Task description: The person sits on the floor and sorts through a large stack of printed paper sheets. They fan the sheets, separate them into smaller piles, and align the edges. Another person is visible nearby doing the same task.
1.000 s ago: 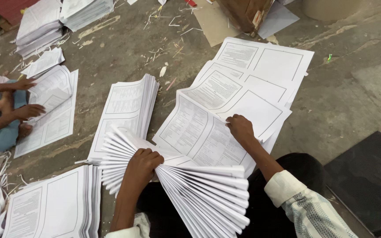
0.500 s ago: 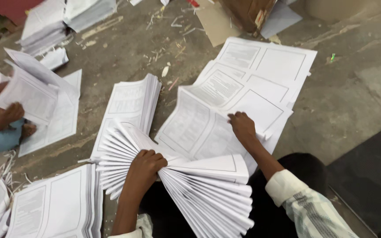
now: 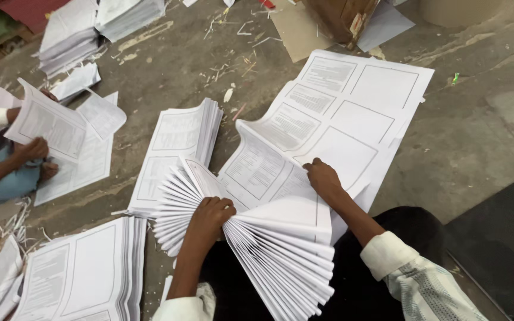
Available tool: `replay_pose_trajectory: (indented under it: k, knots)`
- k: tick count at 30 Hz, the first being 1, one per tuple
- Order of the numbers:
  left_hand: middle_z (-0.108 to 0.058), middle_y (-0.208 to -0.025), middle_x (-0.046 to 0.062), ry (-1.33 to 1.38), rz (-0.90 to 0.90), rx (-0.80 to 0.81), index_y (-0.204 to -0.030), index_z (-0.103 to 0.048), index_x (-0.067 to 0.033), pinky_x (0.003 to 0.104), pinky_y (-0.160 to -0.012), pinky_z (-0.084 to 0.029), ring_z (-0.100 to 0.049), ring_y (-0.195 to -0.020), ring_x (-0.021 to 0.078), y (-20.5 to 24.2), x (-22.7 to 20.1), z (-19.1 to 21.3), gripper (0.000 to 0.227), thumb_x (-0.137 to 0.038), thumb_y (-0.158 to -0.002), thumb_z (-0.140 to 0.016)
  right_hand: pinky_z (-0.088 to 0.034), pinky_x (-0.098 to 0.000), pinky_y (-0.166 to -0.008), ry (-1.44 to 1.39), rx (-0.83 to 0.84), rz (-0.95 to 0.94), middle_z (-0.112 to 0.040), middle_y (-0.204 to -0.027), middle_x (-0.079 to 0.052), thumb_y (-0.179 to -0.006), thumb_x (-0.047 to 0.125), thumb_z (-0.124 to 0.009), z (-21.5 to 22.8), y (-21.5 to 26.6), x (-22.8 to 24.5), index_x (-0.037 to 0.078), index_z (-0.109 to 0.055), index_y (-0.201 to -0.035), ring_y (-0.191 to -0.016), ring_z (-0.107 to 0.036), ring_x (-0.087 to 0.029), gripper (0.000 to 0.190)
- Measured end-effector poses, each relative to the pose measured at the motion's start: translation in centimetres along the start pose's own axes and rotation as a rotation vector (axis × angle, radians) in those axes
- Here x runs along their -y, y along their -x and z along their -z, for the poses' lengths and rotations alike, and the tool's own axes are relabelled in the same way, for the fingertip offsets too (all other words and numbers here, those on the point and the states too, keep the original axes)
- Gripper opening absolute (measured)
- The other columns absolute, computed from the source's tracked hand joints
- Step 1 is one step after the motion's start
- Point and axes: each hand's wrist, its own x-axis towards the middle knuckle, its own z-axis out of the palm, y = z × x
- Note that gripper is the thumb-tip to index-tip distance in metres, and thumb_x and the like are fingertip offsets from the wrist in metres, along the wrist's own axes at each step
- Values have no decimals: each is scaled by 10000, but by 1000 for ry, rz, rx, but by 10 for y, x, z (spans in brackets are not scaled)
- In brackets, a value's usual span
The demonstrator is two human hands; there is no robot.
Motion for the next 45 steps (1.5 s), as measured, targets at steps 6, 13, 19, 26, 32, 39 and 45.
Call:
replay_pose_trajectory:
  k: [6,13,19,26,32,39,45]
  knots:
    - [-696,-1176,38,11,36,67,-1153,-750,-222,428,-945,-467,-648,-1015,264,2,-4,-1,543,43,-686,-663,-548,-450,-787,-153,-59,144,-709,-922,-194,-880,143,-743,23,0,-1,34,-796,-1067,-873,-669,-354,223]
    - [-412,-1630,136,-29,157,53,-1515,-500,-160,429,-832,-533,-646,-903,298,2,-6,-3,910,188,-680,-593,-607,-337,-794,-614,449,454,-742,-1023,-123,-918,121,-719,59,68,101,15,-748,-1142,-886,-719,-220,250]
    - [-683,-1049,23,-119,55,22,-991,-670,-102,411,-995,-510,-647,-1004,251,8,2,3,306,69,-737,-669,-571,-350,-663,-684,711,206,-757,-959,-111,-1020,278,-588,50,78,120,77,-742,-1230,-715,-647,-190,329]
    - [-682,-869,20,-70,-45,-79,-805,-656,-77,425,-1024,-465,-634,-1021,285,10,-1,29,256,68,-596,-685,-473,-517,-1007,20,-112,122,-483,-1418,-322,-787,462,-847,-16,-36,-19,-92,-518,-1377,-1269,-502,-442,874]
    - [-681,-950,62,-16,16,136,-863,-665,-64,401,-1034,-464,-628,-1023,288,-4,-1,27,293,37,-593,-718,-516,-488,-1058,209,83,4,-602,-1381,-193,-827,386,-805,-60,-42,-72,52,-674,-1252,-1302,-560,-384,555]
    - [-703,-1009,33,62,41,13,-993,-693,-76,410,-1001,-469,-645,-975,257,1,6,9,400,113,-641,-674,-415,-558,-1051,161,63,-2,-581,-1372,-177,-756,405,-846,-62,-16,-18,53,-548,-1359,-1274,-520,-372,760]
    - [-695,-961,40,13,34,4,-965,-694,-76,417,-1010,-473,-650,-990,265,7,0,9,386,130,-643,-644,-327,-652,-1104,467,-49,-226,-458,-1446,-274,-756,487,-859,-49,-24,-61,-36,-471,-1432,-1344,-419,-424,938]
